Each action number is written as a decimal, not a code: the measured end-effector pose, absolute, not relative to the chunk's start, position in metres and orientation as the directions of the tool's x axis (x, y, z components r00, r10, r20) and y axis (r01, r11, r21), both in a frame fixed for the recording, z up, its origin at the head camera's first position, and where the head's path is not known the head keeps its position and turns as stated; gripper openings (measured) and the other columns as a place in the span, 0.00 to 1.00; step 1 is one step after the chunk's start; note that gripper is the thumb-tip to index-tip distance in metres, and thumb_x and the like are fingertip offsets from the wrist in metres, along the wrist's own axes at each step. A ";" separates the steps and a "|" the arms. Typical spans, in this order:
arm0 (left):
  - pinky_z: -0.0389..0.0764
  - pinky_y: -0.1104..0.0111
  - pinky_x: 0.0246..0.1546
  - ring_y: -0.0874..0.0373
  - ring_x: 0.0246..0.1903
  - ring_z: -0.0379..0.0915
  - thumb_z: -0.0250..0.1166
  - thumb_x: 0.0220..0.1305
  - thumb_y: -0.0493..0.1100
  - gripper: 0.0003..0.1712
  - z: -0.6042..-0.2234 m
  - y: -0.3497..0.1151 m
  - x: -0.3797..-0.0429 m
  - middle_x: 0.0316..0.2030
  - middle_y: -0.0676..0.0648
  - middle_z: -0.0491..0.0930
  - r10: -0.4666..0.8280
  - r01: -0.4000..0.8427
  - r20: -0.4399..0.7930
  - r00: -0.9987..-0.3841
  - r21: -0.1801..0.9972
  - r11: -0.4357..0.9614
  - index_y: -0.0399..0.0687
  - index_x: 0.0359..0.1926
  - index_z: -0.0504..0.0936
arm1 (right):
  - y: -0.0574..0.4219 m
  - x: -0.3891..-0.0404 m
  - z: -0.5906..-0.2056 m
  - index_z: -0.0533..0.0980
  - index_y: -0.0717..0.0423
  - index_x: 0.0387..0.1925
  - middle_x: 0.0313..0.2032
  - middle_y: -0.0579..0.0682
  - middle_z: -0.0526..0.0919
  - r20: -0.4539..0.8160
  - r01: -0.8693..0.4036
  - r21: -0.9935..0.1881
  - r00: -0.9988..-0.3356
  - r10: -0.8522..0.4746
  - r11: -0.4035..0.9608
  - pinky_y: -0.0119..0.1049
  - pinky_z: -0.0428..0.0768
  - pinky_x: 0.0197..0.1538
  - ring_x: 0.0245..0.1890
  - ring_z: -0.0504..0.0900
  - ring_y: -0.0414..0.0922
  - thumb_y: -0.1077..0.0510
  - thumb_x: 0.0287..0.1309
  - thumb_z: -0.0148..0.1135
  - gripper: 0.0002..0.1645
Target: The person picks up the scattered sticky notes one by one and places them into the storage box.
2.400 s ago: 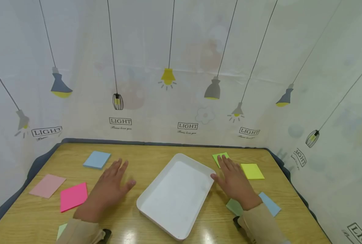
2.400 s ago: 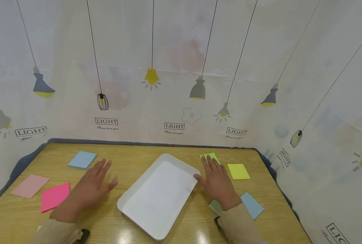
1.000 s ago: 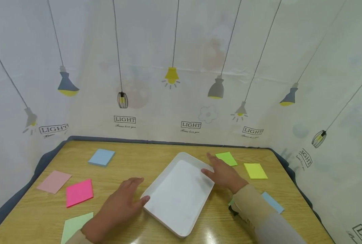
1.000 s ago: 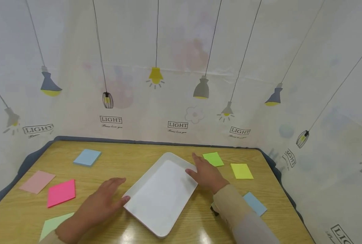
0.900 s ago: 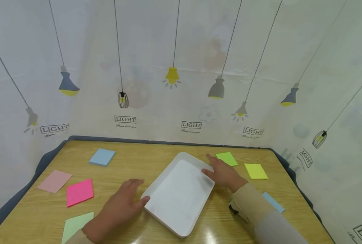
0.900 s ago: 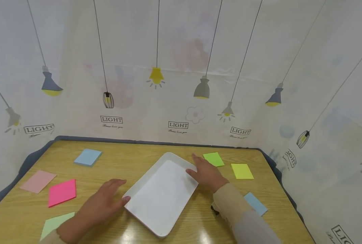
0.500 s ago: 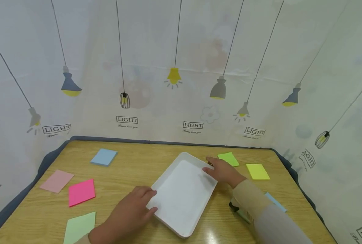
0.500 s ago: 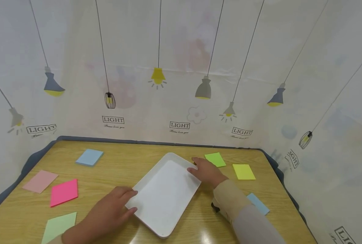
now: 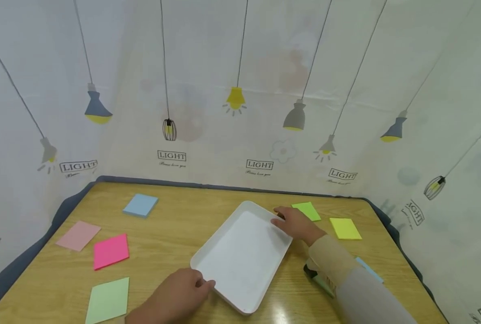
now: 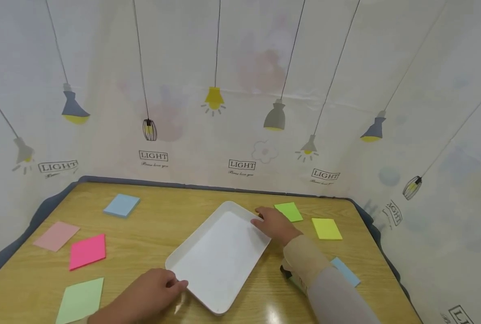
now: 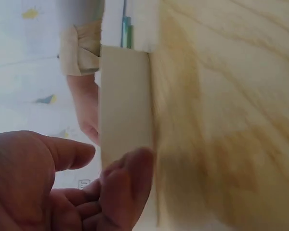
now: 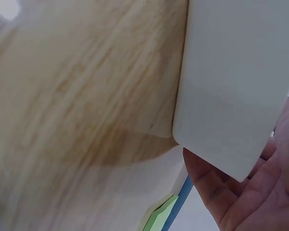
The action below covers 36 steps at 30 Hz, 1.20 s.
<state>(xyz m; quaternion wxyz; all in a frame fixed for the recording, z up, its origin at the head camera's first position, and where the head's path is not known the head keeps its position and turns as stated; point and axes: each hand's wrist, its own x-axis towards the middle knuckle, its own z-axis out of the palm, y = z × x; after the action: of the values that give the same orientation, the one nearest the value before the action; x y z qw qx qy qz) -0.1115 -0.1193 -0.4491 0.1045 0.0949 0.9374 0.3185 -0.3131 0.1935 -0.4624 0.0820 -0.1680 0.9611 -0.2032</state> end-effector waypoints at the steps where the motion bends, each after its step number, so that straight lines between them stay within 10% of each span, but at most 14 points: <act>1: 0.67 0.66 0.19 0.61 0.14 0.62 0.54 0.61 0.63 0.26 -0.450 -0.120 -0.111 0.11 0.56 0.67 0.242 0.075 -0.177 -0.954 0.641 0.764 0.55 0.14 0.71 | 0.193 -0.314 -0.462 0.67 0.55 0.62 0.55 0.54 0.77 -0.091 -0.289 -0.421 -0.930 -0.357 0.860 0.49 0.73 0.57 0.54 0.72 0.47 0.43 0.62 0.54 0.32; 13: 0.77 0.63 0.20 0.55 0.17 0.72 0.54 0.60 0.66 0.30 -0.462 -0.131 -0.116 0.19 0.47 0.78 0.114 -0.218 -0.323 -0.940 0.822 0.526 0.42 0.32 0.74 | 0.186 -0.320 -0.464 0.78 0.47 0.51 0.45 0.46 0.82 -0.049 -0.316 -0.436 -0.927 -0.372 0.843 0.43 0.78 0.47 0.41 0.76 0.39 0.51 0.62 0.56 0.17; 29: 0.69 0.65 0.21 0.58 0.19 0.67 0.56 0.59 0.63 0.25 -0.452 -0.131 -0.131 0.18 0.51 0.75 -0.106 -0.207 -0.191 -0.976 0.650 0.732 0.45 0.30 0.76 | 0.189 -0.321 -0.461 0.75 0.49 0.24 0.23 0.46 0.74 -0.050 -0.359 -0.450 -0.904 -0.424 0.818 0.36 0.72 0.29 0.25 0.70 0.41 0.58 0.60 0.56 0.09; 36: 0.70 0.65 0.20 0.60 0.16 0.70 0.57 0.61 0.56 0.19 -0.456 -0.129 -0.136 0.17 0.51 0.76 -0.111 -0.206 -0.180 -0.977 0.689 0.695 0.44 0.30 0.74 | 0.194 -0.320 -0.462 0.81 0.47 0.34 0.31 0.45 0.81 -0.068 -0.321 -0.468 -0.916 -0.395 0.824 0.37 0.75 0.34 0.28 0.73 0.40 0.57 0.59 0.58 0.06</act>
<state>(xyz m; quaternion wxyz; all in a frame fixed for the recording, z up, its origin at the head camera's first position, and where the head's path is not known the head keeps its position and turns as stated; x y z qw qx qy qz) -0.1361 -0.1294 -0.4564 0.0620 -0.0862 0.9185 0.3810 -0.3198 0.1936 -0.4625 0.0809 -0.1880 0.9515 -0.2298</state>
